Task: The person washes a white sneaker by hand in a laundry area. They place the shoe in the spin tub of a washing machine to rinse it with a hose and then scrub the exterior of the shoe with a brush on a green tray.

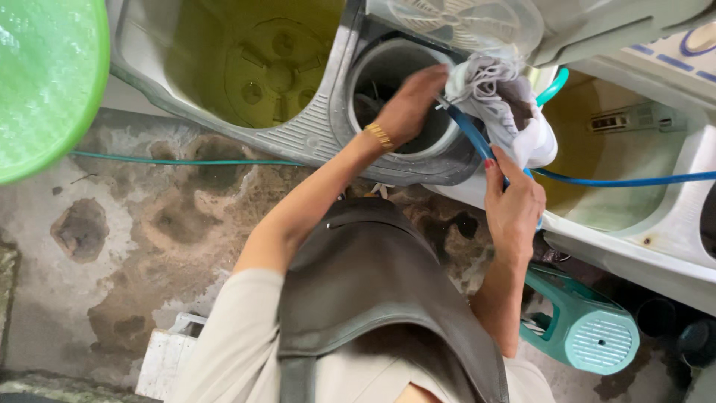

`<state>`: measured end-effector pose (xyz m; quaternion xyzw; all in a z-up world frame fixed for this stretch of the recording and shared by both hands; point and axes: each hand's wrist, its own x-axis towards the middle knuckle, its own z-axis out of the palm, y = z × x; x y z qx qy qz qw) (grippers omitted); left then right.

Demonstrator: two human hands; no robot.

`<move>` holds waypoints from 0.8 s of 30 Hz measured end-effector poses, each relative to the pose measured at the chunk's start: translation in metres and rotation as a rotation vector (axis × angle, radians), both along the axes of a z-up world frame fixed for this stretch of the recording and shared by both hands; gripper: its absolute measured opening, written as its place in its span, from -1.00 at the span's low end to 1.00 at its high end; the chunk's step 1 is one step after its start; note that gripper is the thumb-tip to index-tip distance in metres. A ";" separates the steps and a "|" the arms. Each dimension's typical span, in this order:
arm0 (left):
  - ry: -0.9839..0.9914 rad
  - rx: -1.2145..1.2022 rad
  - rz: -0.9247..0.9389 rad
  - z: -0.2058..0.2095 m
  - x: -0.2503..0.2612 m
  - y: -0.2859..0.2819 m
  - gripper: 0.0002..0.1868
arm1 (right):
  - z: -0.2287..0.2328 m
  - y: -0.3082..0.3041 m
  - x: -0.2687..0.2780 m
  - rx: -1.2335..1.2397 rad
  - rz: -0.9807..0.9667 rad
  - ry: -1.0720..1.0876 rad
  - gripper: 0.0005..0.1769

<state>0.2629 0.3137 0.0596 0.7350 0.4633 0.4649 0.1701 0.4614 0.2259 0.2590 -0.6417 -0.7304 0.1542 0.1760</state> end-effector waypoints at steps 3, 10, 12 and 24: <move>0.461 0.216 -0.102 0.004 0.055 0.049 -0.33 | 0.026 -0.007 0.016 -0.033 -0.053 -0.054 -0.70; 0.635 0.064 -0.292 -0.048 0.091 0.092 -0.55 | 0.047 -0.006 0.046 -0.047 -0.109 0.002 -0.70; 0.582 0.104 -0.222 -0.069 0.090 0.079 -0.63 | 0.047 -0.004 0.053 -0.033 -0.067 0.015 -0.70; -0.315 -1.101 -0.281 -0.120 0.048 0.052 -0.38 | 0.014 0.012 0.036 -0.067 0.024 -0.117 -0.72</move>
